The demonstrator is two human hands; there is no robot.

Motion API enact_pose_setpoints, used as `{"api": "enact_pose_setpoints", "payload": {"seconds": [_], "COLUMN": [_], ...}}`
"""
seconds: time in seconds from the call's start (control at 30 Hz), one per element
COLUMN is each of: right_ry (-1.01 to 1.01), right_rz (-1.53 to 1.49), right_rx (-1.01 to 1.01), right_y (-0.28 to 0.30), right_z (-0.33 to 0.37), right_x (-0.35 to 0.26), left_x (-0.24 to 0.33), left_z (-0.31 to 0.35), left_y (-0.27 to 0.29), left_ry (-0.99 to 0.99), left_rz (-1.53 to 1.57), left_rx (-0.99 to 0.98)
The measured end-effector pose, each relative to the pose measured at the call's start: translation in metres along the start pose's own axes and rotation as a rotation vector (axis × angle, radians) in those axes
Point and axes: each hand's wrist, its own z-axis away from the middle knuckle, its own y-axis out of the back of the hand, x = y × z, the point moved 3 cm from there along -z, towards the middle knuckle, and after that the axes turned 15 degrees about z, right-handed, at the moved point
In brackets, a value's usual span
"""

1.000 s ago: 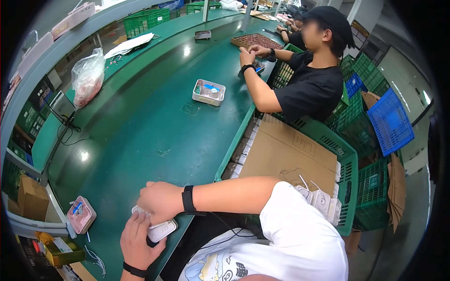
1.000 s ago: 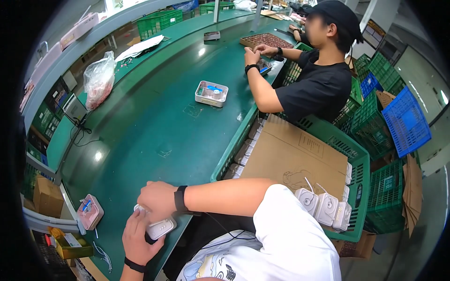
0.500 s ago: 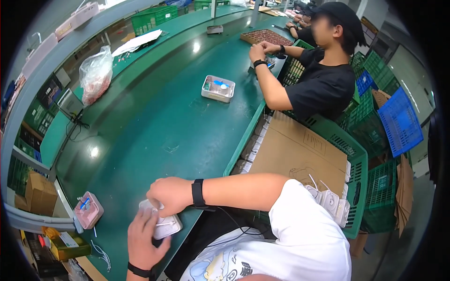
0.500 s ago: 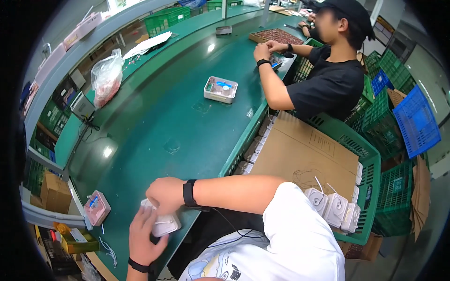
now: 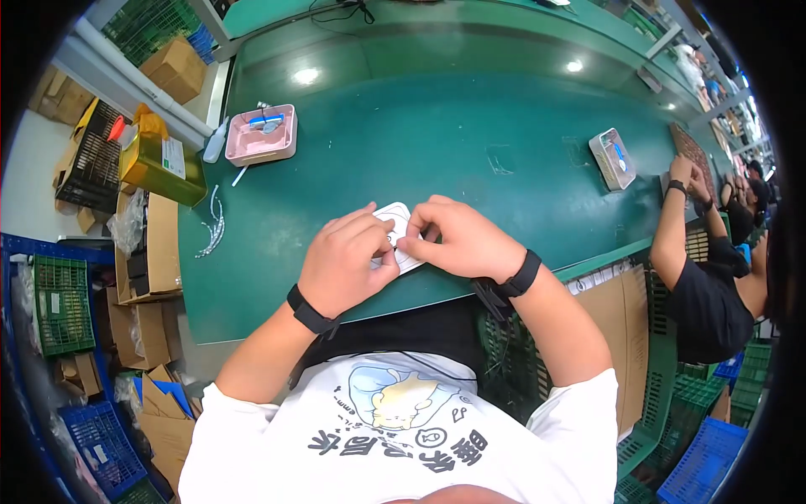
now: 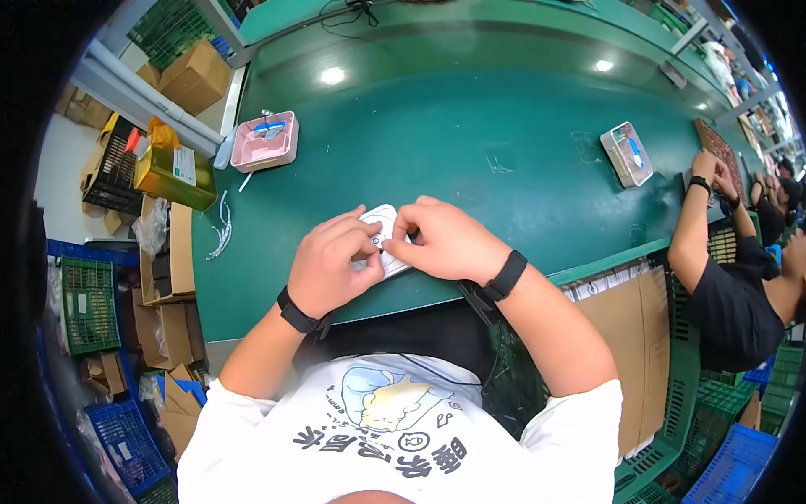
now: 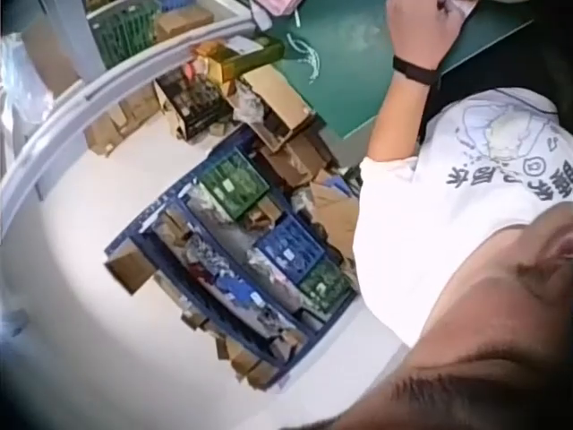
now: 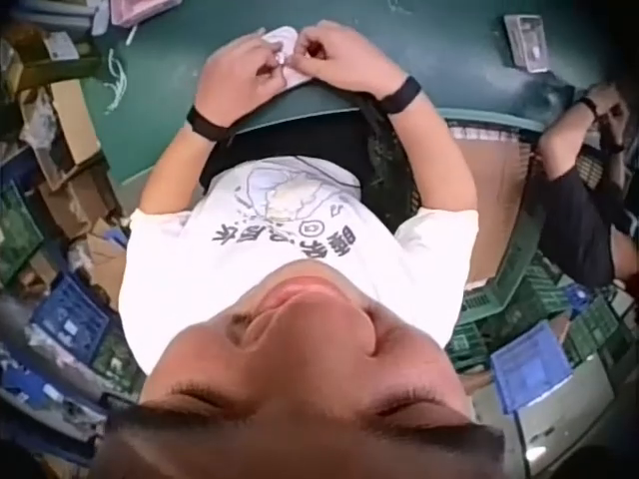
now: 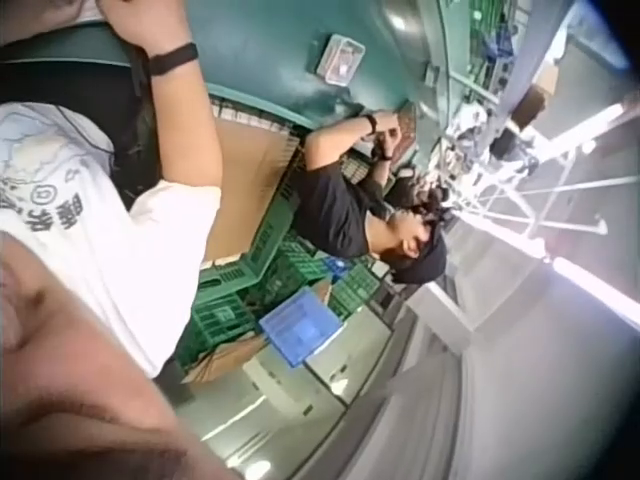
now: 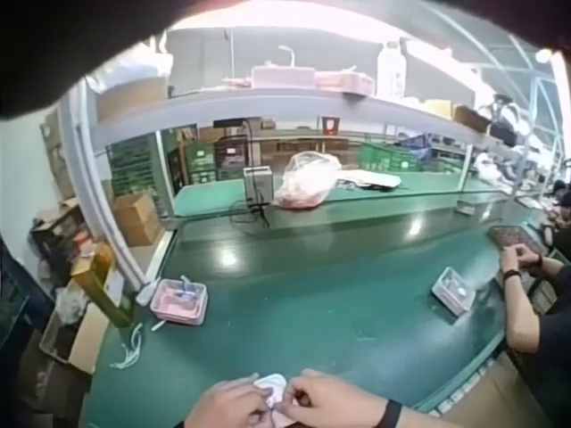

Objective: The person picks up white plastic housings from a green crate, places them on the table, and inserts a small white component into the center of each. They then thread a thin white strip through the housing and press it into place before returning the completed units to the crate.

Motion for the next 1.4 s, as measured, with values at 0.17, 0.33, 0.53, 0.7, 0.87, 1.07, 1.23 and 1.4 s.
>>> {"api": "enact_pose_setpoints", "payload": {"seconds": [0.17, 0.33, 0.53, 0.7, 0.87, 1.07, 1.23, 1.4], "right_ry": [0.056, 0.028, 0.027, 0.018, 0.144, 0.497, 0.307, -0.499], "right_rz": [-0.011, -0.004, 0.024, -0.033, 0.069, 0.754, 0.506, 0.742], "right_rx": [0.02, 0.029, 0.037, -0.013, 0.091, 0.369, 0.253, 0.016], "right_y": [0.001, 0.001, -0.003, 0.004, 0.014, 0.008, -0.002, 0.058], "right_z": [0.002, 0.002, -0.005, -0.001, -0.003, 0.019, 0.016, 0.018], "right_x": [0.001, 0.001, 0.006, -0.001, -0.027, -0.073, -0.048, 0.002], "left_x": [0.001, -0.018, -0.036, 0.016, 0.008, -0.023, -0.037, -0.02], "left_z": [-0.005, -0.018, -0.026, 0.03, 0.04, 0.037, 0.058, 0.067], "left_y": [0.005, 0.014, 0.013, 0.005, 0.03, 0.005, -0.011, -0.013], "left_ry": [0.071, 0.266, 0.4, 0.182, 0.196, 0.772, 0.76, 0.604], "left_rz": [0.098, 0.27, 0.423, -0.044, 0.153, 1.853, 1.459, 1.162], "left_rx": [-0.056, -0.231, -0.379, -0.09, -0.083, 0.104, 0.073, 0.05]}}
